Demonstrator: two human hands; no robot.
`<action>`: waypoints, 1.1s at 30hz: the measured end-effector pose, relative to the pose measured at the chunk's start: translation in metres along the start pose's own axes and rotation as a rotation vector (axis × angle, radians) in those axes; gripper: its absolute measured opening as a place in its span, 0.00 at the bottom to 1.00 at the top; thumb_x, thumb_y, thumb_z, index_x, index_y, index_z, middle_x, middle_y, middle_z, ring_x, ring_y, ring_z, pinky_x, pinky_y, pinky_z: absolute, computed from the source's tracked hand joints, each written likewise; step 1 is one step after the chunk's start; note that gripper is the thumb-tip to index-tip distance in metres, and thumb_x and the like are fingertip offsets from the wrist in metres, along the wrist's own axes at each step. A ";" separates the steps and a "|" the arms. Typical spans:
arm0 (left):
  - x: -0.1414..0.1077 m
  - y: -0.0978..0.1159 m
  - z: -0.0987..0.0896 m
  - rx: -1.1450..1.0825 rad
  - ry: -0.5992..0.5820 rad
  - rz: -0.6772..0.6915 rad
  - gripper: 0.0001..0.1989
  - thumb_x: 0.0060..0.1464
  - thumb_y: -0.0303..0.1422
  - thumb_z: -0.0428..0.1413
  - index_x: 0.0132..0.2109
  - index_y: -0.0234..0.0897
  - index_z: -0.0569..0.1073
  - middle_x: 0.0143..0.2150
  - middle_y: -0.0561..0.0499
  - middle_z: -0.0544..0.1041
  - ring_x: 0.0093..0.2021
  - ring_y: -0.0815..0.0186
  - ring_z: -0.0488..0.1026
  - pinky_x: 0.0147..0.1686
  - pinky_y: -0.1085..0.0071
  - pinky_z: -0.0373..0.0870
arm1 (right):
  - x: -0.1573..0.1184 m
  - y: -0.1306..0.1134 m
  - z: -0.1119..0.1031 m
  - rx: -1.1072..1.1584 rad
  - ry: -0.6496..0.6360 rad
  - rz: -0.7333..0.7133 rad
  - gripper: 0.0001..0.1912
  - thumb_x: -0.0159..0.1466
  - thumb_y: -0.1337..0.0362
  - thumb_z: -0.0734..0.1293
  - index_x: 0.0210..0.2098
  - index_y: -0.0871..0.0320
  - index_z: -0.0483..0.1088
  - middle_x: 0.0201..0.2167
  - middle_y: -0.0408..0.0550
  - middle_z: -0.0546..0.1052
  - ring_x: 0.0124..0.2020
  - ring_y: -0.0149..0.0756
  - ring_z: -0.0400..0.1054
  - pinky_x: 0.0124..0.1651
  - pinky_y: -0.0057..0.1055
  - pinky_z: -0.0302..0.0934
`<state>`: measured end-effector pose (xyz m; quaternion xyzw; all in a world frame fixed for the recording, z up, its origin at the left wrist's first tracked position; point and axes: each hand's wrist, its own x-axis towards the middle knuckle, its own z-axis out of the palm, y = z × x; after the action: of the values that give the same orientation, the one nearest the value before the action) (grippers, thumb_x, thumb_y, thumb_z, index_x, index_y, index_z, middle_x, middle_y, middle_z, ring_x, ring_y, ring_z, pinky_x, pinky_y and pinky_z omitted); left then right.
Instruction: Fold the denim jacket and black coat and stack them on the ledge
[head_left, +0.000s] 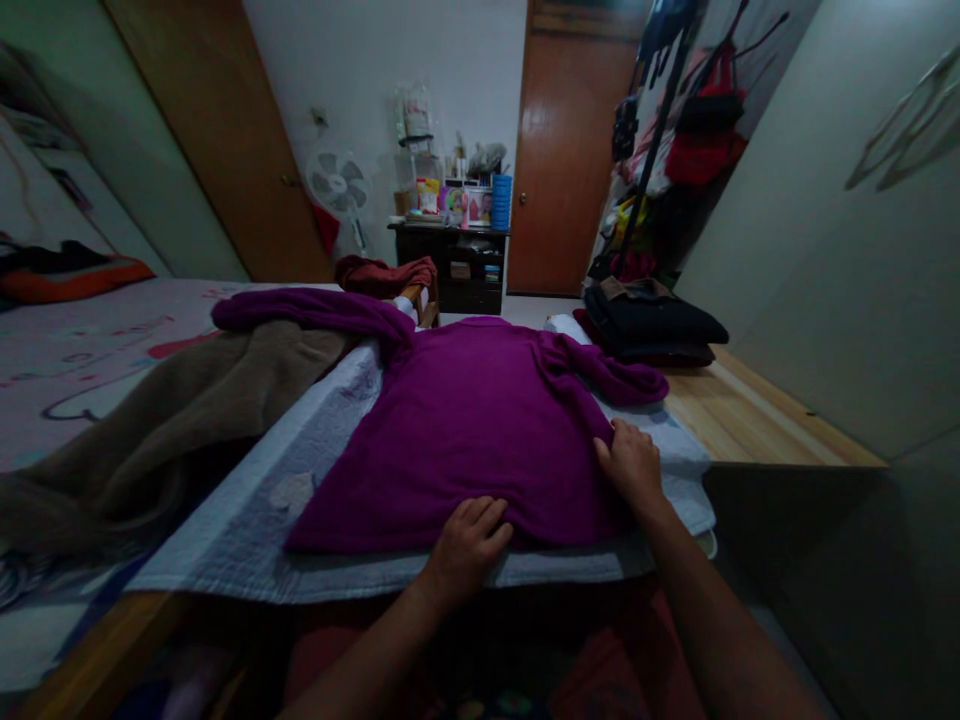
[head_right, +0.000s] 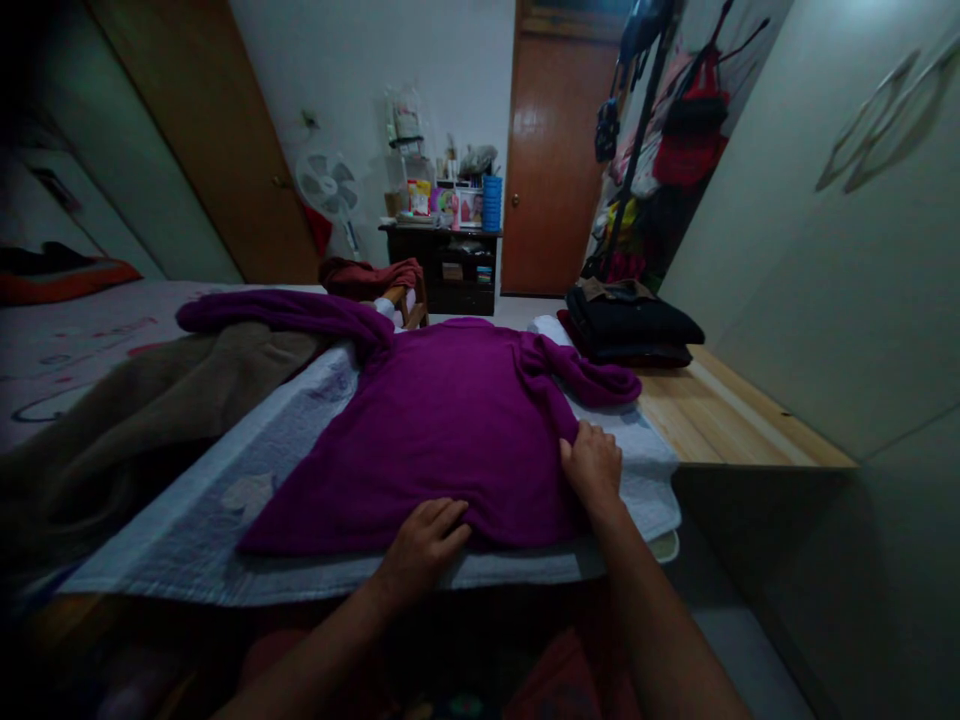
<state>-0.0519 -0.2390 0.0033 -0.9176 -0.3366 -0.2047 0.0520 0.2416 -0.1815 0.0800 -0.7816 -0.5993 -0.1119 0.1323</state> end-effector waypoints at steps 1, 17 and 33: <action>0.002 0.001 -0.001 -0.008 0.000 0.006 0.11 0.58 0.28 0.54 0.47 0.41 0.72 0.55 0.46 0.72 0.54 0.57 0.66 0.53 0.58 0.63 | 0.002 0.001 0.001 -0.030 -0.025 0.012 0.19 0.63 0.56 0.62 0.48 0.64 0.67 0.41 0.62 0.73 0.44 0.50 0.66 0.44 0.40 0.58; 0.015 -0.031 -0.067 0.047 0.120 -0.011 0.11 0.60 0.22 0.49 0.44 0.37 0.72 0.51 0.46 0.74 0.53 0.58 0.68 0.52 0.59 0.66 | 0.055 0.022 -0.020 0.087 -0.176 0.123 0.16 0.67 0.56 0.57 0.45 0.60 0.66 0.40 0.58 0.76 0.43 0.45 0.71 0.39 0.33 0.56; 0.006 0.008 -0.041 -0.175 -0.355 -0.165 0.20 0.55 0.26 0.52 0.55 0.46 0.68 0.46 0.48 0.72 0.47 0.58 0.66 0.47 0.60 0.65 | -0.020 -0.074 0.002 0.280 0.003 -0.502 0.18 0.64 0.63 0.62 0.52 0.59 0.66 0.52 0.57 0.69 0.53 0.46 0.63 0.54 0.41 0.57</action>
<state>-0.0569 -0.2514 0.0431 -0.9097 -0.3953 -0.0718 -0.1051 0.1650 -0.1802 0.0768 -0.5828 -0.7834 -0.0586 0.2079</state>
